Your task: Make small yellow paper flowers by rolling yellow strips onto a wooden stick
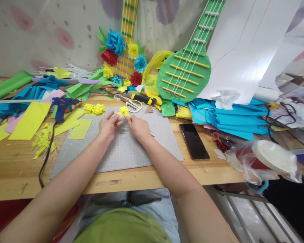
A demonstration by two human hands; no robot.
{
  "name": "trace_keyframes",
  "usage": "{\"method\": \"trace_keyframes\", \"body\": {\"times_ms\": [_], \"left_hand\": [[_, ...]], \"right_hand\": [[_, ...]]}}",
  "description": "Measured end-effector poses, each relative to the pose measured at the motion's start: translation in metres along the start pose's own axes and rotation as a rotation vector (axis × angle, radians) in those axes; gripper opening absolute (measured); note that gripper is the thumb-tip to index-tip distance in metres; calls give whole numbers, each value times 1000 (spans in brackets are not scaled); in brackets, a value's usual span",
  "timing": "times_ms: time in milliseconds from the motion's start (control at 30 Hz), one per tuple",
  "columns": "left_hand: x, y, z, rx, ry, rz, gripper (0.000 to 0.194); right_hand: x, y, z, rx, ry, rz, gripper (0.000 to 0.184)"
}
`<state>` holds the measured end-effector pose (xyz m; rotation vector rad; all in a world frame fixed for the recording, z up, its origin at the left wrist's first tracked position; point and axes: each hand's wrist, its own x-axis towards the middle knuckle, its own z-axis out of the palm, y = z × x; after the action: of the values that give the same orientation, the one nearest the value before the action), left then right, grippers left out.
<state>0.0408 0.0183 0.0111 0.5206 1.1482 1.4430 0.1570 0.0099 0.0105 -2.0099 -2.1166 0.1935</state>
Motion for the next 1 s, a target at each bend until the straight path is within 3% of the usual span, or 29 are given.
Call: {"method": "trace_keyframes", "body": {"times_ms": [233,433,633,1000], "left_hand": [[2,3,1,-8,47,8,40],[7,5,-1,-87,144,3,38],[10,5,-3,-102,131,3,41],[13,4,-4,-104,114,19,46]], "right_hand": [[-2,-3,-1,3,11,-22,51],[-5,-4,1,117,108,-75,42],[-4,0,2,149,117,-130,30],[-3,-2,2,54,55,-160,33]]}}
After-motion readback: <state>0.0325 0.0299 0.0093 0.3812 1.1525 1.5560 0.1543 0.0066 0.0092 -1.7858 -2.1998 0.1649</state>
